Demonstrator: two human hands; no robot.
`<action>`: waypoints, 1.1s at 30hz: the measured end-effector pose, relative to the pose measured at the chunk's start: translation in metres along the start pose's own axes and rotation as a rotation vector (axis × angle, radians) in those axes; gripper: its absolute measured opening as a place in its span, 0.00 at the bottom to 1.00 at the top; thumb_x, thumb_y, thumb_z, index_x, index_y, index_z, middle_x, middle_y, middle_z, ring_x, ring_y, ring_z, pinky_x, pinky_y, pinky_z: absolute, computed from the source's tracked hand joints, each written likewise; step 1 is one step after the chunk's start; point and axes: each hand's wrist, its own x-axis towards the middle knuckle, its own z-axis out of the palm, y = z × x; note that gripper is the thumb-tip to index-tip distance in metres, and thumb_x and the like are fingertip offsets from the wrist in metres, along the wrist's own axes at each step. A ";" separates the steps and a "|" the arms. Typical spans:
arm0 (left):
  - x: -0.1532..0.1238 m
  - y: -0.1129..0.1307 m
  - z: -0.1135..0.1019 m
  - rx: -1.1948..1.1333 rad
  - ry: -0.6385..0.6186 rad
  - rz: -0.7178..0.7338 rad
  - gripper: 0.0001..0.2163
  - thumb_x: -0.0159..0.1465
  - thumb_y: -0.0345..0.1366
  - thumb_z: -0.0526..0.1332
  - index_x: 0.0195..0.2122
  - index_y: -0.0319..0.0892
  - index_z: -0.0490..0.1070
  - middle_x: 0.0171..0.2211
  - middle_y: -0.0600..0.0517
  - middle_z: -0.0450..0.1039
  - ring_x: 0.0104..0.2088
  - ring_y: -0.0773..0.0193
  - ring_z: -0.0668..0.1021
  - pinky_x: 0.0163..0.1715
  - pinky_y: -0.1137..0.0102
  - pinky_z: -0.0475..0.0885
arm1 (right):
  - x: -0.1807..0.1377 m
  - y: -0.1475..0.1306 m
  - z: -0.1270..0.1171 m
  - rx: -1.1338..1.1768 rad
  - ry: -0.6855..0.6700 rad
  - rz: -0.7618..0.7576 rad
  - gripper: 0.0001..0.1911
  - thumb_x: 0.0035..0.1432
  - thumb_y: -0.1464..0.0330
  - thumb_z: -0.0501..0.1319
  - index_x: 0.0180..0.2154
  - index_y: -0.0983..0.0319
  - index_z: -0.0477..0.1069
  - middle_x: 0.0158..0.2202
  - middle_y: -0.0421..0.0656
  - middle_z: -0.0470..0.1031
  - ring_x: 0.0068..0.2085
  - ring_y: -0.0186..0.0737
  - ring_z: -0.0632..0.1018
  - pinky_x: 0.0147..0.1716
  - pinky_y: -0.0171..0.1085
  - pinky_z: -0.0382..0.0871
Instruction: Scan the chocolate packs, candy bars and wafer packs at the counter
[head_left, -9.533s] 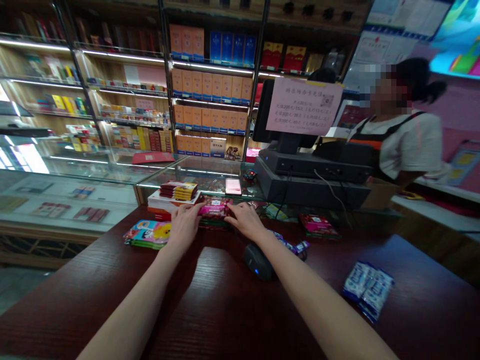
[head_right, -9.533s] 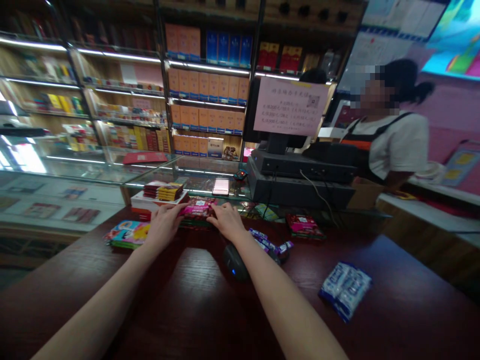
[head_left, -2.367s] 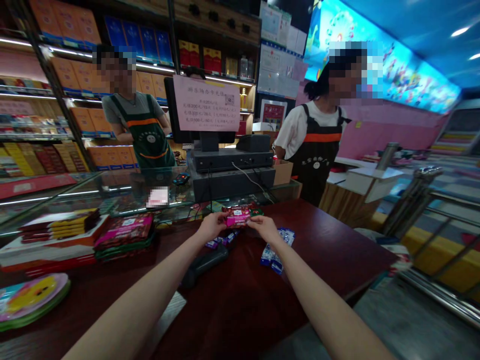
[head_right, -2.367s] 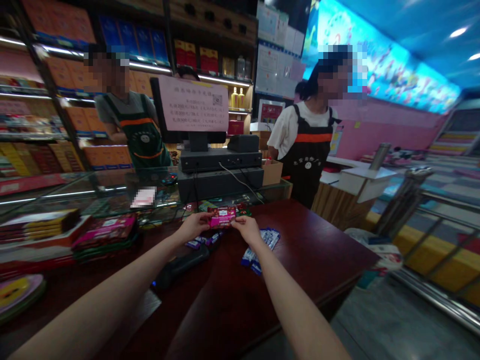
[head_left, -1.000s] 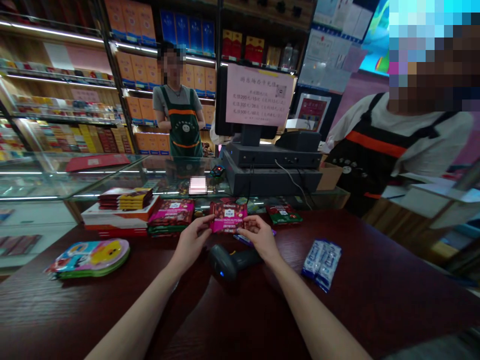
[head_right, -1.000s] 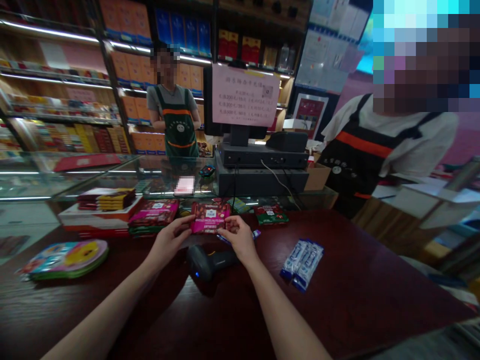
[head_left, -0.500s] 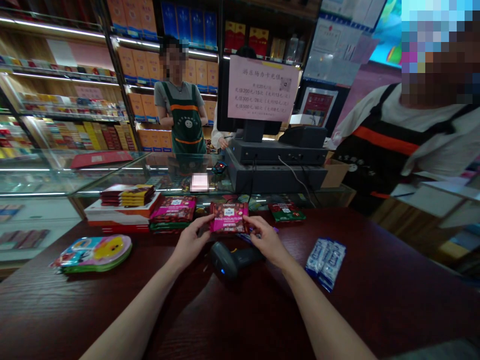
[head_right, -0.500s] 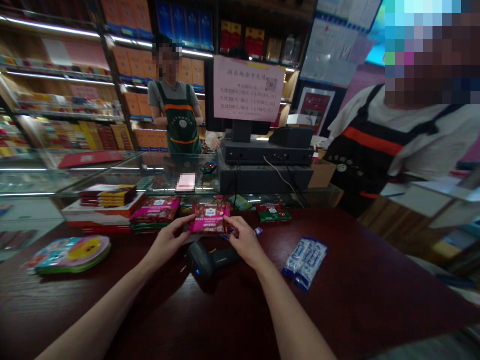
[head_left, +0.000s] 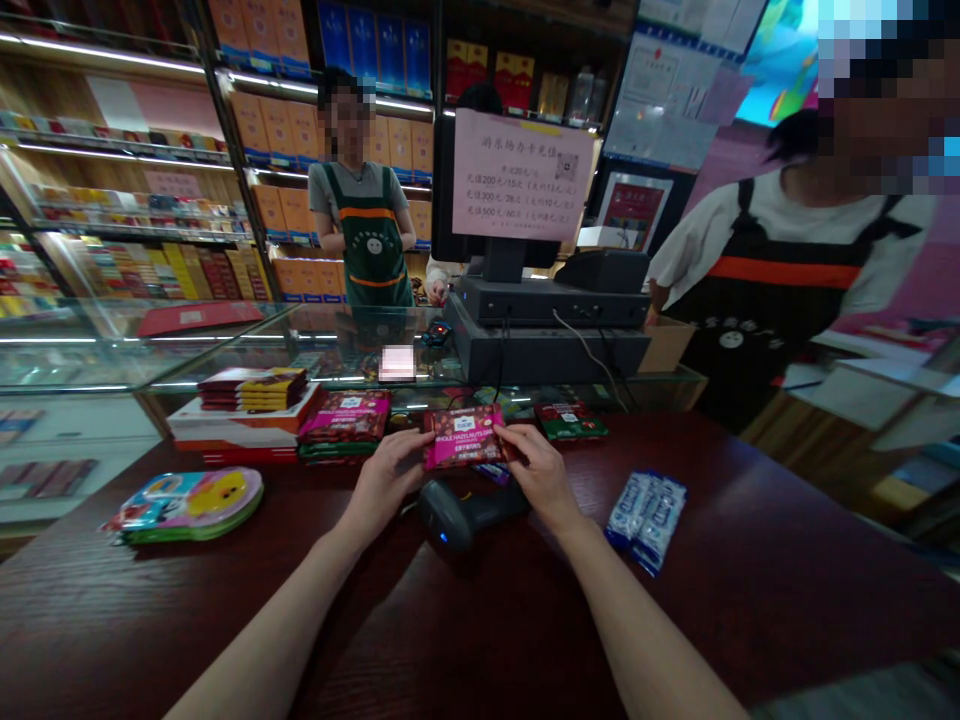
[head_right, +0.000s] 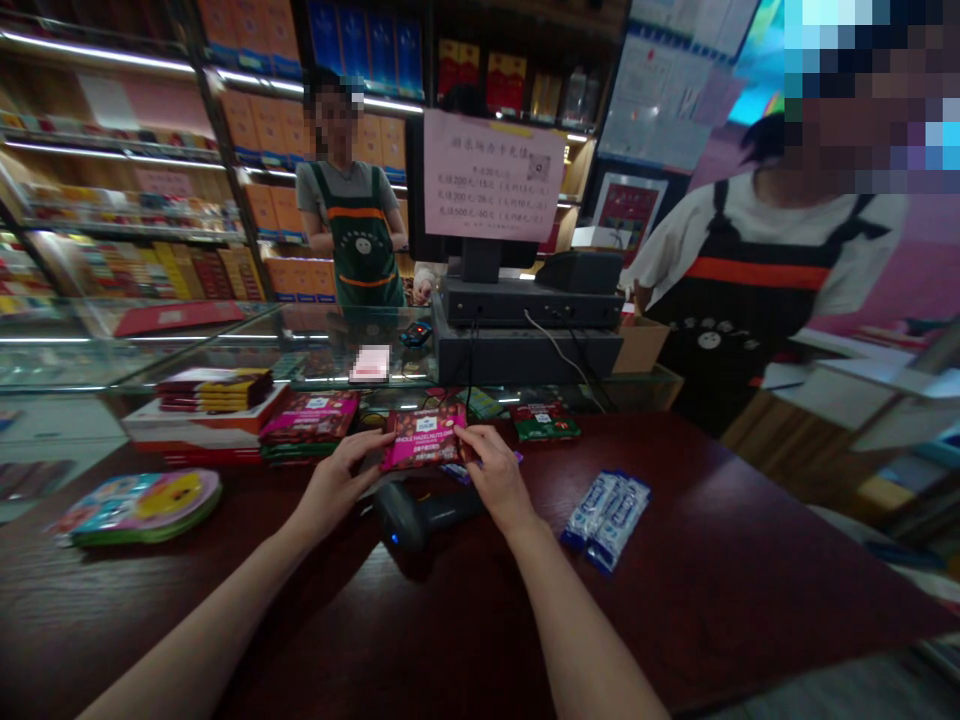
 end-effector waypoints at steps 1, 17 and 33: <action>0.000 0.001 0.000 -0.008 0.015 0.003 0.16 0.63 0.38 0.63 0.52 0.49 0.77 0.52 0.48 0.77 0.56 0.56 0.76 0.60 0.56 0.70 | 0.000 -0.001 0.000 0.006 0.011 0.010 0.20 0.64 0.72 0.56 0.53 0.53 0.77 0.45 0.46 0.77 0.48 0.44 0.79 0.50 0.42 0.74; 0.004 0.015 0.006 -0.081 0.222 -0.162 0.12 0.64 0.45 0.62 0.41 0.44 0.76 0.40 0.50 0.78 0.42 0.60 0.78 0.46 0.66 0.72 | 0.004 -0.019 0.011 0.115 0.110 0.125 0.08 0.64 0.62 0.62 0.38 0.56 0.79 0.36 0.42 0.79 0.39 0.43 0.79 0.41 0.39 0.71; 0.011 0.018 0.015 -0.047 0.332 -0.210 0.13 0.64 0.48 0.61 0.41 0.44 0.76 0.38 0.51 0.79 0.41 0.60 0.79 0.46 0.67 0.71 | 0.009 -0.023 0.025 0.217 0.163 0.358 0.13 0.60 0.55 0.63 0.31 0.58 0.73 0.31 0.39 0.74 0.35 0.40 0.73 0.36 0.36 0.65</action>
